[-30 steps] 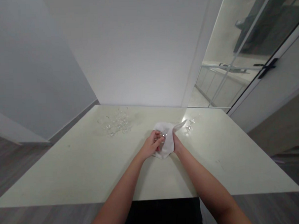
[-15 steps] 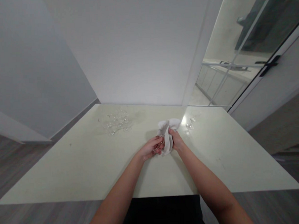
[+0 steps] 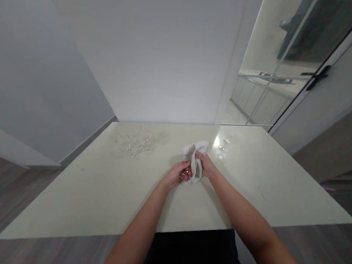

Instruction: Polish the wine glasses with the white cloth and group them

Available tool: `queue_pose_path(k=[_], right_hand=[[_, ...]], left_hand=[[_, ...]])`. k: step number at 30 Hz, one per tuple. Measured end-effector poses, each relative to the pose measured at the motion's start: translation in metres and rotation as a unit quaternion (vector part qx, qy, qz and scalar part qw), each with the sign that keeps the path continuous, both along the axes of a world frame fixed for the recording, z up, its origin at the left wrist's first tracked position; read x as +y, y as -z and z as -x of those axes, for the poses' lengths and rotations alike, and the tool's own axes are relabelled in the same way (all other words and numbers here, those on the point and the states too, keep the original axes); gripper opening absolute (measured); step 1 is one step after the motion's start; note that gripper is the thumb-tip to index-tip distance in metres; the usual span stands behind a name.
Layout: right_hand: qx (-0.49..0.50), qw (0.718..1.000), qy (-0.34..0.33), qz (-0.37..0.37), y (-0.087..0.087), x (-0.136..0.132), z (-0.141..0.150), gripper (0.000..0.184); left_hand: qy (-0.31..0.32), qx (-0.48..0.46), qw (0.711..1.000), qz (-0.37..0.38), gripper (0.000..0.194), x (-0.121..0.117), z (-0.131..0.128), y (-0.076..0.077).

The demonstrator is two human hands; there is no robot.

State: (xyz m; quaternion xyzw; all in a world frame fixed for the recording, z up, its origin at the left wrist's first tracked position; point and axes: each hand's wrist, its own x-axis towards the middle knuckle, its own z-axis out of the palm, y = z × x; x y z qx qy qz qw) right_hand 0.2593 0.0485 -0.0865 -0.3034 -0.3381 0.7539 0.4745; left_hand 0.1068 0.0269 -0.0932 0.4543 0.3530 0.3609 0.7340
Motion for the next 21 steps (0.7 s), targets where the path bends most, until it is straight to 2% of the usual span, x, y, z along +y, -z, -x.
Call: queue_pose_path(k=[2, 5, 6, 8, 11, 13, 15, 18, 20, 21], right_hand=[[-0.01, 0.999, 0.048, -0.002, -0.001, 0.001, 0.004, 0.039], [0.002, 0.98, 0.197, -0.011, -0.004, 0.004, 0.01, 0.034], [0.009, 0.975, 0.223, -0.01, -0.005, 0.004, 0.01, 0.034], [0.012, 0.98, 0.196, 0.001, -0.005, 0.003, 0.009, 0.035], [0.0, 0.994, 0.113, 0.011, -0.005, 0.0, 0.004, 0.044], [-0.008, 0.996, 0.087, 0.0, -0.005, -0.002, 0.004, 0.046], [-0.013, 0.993, 0.118, -0.022, -0.006, -0.001, 0.007, 0.043], [-0.009, 0.975, 0.217, -0.036, -0.006, 0.004, 0.012, 0.036], [-0.001, 0.972, 0.233, -0.024, -0.004, 0.006, 0.01, 0.036], [-0.001, 0.978, 0.207, -0.014, -0.003, 0.006, 0.006, 0.036]], left_hand=[[-0.044, 0.042, 0.997, -0.045, 0.044, 0.001, -0.002, 0.002], [-0.132, 0.1, 0.972, -0.164, 0.041, 0.001, -0.007, 0.004], [-0.146, 0.107, 0.966, -0.186, 0.039, 0.001, -0.008, 0.003], [-0.137, 0.093, 0.972, -0.169, 0.036, -0.001, -0.008, 0.002], [-0.059, 0.028, 0.997, -0.045, 0.039, -0.002, -0.003, -0.002], [-0.039, 0.011, 0.999, -0.004, 0.042, -0.001, 0.0, -0.003], [-0.097, 0.039, 0.993, -0.058, 0.04, 0.0, 0.002, -0.003], [-0.185, 0.119, 0.95, -0.219, 0.034, 0.0, 0.0, -0.002], [-0.176, 0.158, 0.934, -0.266, 0.032, -0.002, -0.002, -0.003], [-0.154, 0.159, 0.941, -0.254, 0.032, -0.003, -0.004, -0.003]])
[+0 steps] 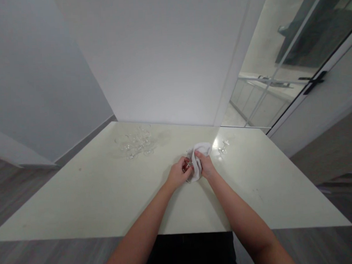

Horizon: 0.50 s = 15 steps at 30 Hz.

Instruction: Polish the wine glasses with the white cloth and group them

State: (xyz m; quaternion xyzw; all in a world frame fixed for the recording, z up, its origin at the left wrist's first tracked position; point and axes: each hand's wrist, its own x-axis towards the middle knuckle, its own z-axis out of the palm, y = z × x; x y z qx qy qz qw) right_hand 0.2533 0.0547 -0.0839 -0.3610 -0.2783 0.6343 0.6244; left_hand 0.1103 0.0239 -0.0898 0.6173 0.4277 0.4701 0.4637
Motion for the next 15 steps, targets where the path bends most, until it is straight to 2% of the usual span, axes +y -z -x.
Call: queue_pose_path(k=[2, 4, 6, 7, 9, 11, 13, 15], right_hand=[[0.0, 0.996, -0.086, 0.013, 0.003, 0.0, -0.009, 0.04], [-0.007, 0.985, -0.174, 0.008, 0.006, -0.001, -0.016, 0.046], [-0.013, 0.978, -0.208, -0.006, 0.005, -0.002, -0.018, 0.048], [-0.015, 0.982, -0.187, -0.011, 0.003, -0.002, -0.016, 0.046], [-0.016, 0.995, -0.099, -0.011, -0.001, -0.001, -0.01, 0.041], [-0.011, 1.0, -0.021, -0.005, -0.003, 0.001, -0.005, 0.037], [-0.001, 1.0, -0.014, -0.003, -0.001, 0.002, -0.005, 0.035], [0.003, 0.997, -0.073, -0.001, 0.003, 0.001, -0.009, 0.038]], left_hand=[[0.067, -0.039, 0.993, 0.086, 0.032, -0.002, -0.001, -0.001], [0.141, -0.089, 0.97, 0.174, 0.033, -0.004, 0.001, -0.002], [0.154, -0.098, 0.965, 0.187, 0.033, -0.004, 0.002, -0.002], [0.125, -0.083, 0.976, 0.157, 0.032, -0.003, 0.003, -0.001], [0.035, -0.031, 0.997, 0.061, 0.03, -0.002, 0.002, 0.001], [-0.026, 0.015, 0.999, -0.013, 0.027, -0.002, -0.001, 0.003], [-0.013, 0.009, 1.0, 0.007, 0.027, -0.001, -0.004, 0.003], [0.058, -0.054, 0.991, 0.106, 0.031, -0.001, -0.006, 0.002]])
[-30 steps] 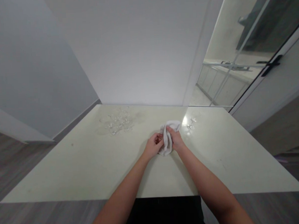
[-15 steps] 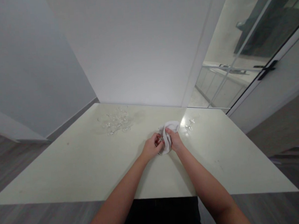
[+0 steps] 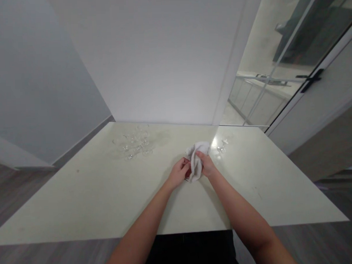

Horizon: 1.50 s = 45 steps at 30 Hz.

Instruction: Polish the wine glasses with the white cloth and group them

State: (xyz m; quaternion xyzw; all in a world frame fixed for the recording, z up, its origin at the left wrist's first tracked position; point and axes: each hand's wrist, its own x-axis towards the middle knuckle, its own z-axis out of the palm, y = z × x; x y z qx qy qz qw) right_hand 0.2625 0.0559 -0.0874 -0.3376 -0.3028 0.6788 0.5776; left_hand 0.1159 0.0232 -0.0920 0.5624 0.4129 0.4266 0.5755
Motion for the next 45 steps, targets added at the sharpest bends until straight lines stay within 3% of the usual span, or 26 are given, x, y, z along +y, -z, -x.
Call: queue_pose_path(k=[2, 4, 6, 9, 11, 13, 15, 17, 19, 21, 23, 26, 28, 30, 35, 37, 41, 45], right_hand=[[-0.003, 0.997, -0.074, 0.002, 0.004, -0.001, -0.005, 0.045], [-0.005, 0.994, -0.111, -0.003, 0.005, -0.002, -0.007, 0.049], [-0.003, 0.998, -0.064, -0.016, 0.001, -0.003, -0.004, 0.046], [0.003, 0.998, 0.054, -0.021, -0.006, -0.001, 0.004, 0.038], [0.009, 0.996, 0.086, -0.013, -0.008, 0.001, 0.006, 0.035], [0.01, 0.996, 0.086, -0.001, -0.007, 0.003, 0.006, 0.035], [0.008, 0.997, 0.08, 0.009, -0.004, 0.004, 0.003, 0.037], [0.005, 0.998, 0.061, 0.012, 0.0, 0.004, 0.001, 0.039], [0.001, 0.999, 0.04, 0.002, 0.002, 0.003, 0.0, 0.04], [-0.004, 0.999, 0.032, -0.015, 0.004, 0.003, 0.0, 0.04], [-0.01, 0.998, 0.055, -0.03, 0.004, 0.005, 0.002, 0.039], [-0.02, 0.989, 0.14, -0.028, 0.002, 0.007, 0.004, 0.037], [-0.022, 0.984, 0.176, -0.02, 0.0, 0.008, 0.004, 0.037], [-0.017, 0.987, 0.162, -0.017, -0.001, 0.007, 0.002, 0.037], [-0.013, 0.998, 0.056, -0.01, 0.0, 0.003, 0.0, 0.04], [-0.023, 0.996, 0.086, -0.024, 0.001, 0.005, 0.001, 0.039], [-0.028, 0.986, 0.162, -0.01, 0.006, 0.011, 0.001, 0.037], [-0.037, 0.987, 0.154, -0.016, 0.016, 0.02, -0.003, 0.038]], left_hand=[[0.074, -0.068, 0.99, 0.102, 0.035, 0.001, 0.0, -0.001], [0.088, -0.091, 0.983, 0.134, 0.037, 0.001, 0.001, -0.001], [0.021, -0.065, 0.994, 0.081, 0.035, 0.001, 0.003, -0.001], [-0.084, 0.041, 0.991, -0.093, 0.026, -0.002, 0.004, 0.001], [-0.086, 0.107, 0.975, -0.177, 0.026, -0.005, 0.003, 0.001], [-0.065, 0.127, 0.97, -0.195, 0.026, -0.006, 0.001, 0.002], [-0.053, 0.083, 0.983, -0.155, 0.026, -0.004, -0.001, 0.003], [-0.031, 0.002, 0.997, -0.066, 0.031, 0.002, -0.001, 0.003], [0.001, -0.068, 0.997, 0.029, 0.036, 0.009, 0.002, 0.002], [0.015, -0.094, 0.993, 0.071, 0.038, 0.013, 0.006, 0.001], [-0.014, -0.073, 0.997, 0.035, 0.038, 0.015, 0.008, 0.001], [-0.081, 0.02, 0.99, -0.116, 0.033, 0.012, 0.005, 0.001], [-0.088, 0.062, 0.977, -0.183, 0.031, 0.009, 0.002, 0.001], [-0.065, 0.042, 0.984, -0.158, 0.031, 0.009, -0.001, 0.001], [-0.004, -0.07, 0.997, 0.022, 0.035, 0.016, 0.003, -0.002], [-0.032, -0.052, 0.998, -0.01, 0.035, 0.018, 0.006, -0.002], [-0.077, 0.072, 0.978, -0.181, 0.03, 0.015, 0.004, 0.004], [-0.067, 0.109, 0.971, -0.204, 0.015, 0.015, -0.001, 0.013]])
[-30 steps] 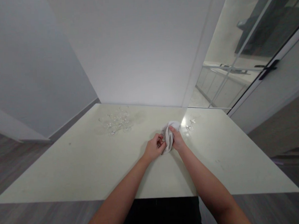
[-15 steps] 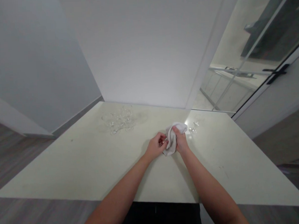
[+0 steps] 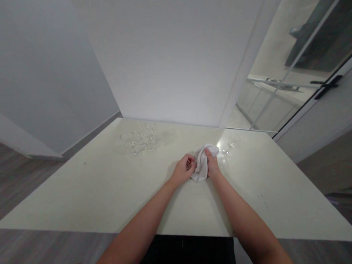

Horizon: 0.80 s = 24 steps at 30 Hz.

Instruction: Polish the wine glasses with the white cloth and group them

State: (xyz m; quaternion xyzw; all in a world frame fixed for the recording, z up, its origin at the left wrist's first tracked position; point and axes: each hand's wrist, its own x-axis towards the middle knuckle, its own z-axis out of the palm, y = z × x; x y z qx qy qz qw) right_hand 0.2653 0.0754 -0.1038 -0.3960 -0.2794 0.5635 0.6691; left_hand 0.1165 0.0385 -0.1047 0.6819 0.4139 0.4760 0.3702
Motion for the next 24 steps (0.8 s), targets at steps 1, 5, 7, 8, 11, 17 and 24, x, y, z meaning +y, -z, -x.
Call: queue_pose_path(k=[1, 5, 7, 8, 11, 17, 24], right_hand=[[-0.009, 1.0, -0.001, -0.01, 0.003, 0.002, 0.0, 0.038], [-0.064, 0.998, 0.008, -0.028, 0.011, 0.008, 0.002, 0.038], [-0.092, 0.995, 0.018, -0.033, 0.012, 0.005, 0.003, 0.04], [-0.106, 0.993, 0.027, -0.039, 0.012, 0.004, 0.004, 0.04], [-0.146, 0.985, 0.07, -0.063, 0.005, 0.0, 0.006, 0.038], [-0.113, 0.982, 0.115, -0.102, -0.024, 0.009, 0.015, 0.036], [-0.122, 0.981, 0.099, -0.112, -0.021, 0.002, 0.026, 0.043]], left_hand=[[0.0, -0.009, 1.0, 0.006, 0.014, 0.002, 0.0, 0.002], [-0.01, -0.043, 0.998, 0.037, 0.017, 0.009, 0.003, 0.006], [-0.023, -0.055, 0.997, 0.045, 0.019, 0.011, 0.004, 0.007], [-0.031, -0.057, 0.997, 0.043, 0.02, 0.011, 0.004, 0.006], [-0.055, -0.039, 0.998, 0.018, 0.018, 0.009, 0.003, 0.002], [-0.07, 0.005, 0.994, -0.084, 0.01, 0.017, 0.001, -0.021], [-0.021, -0.102, 0.994, -0.016, 0.019, 0.025, 0.009, -0.02]])
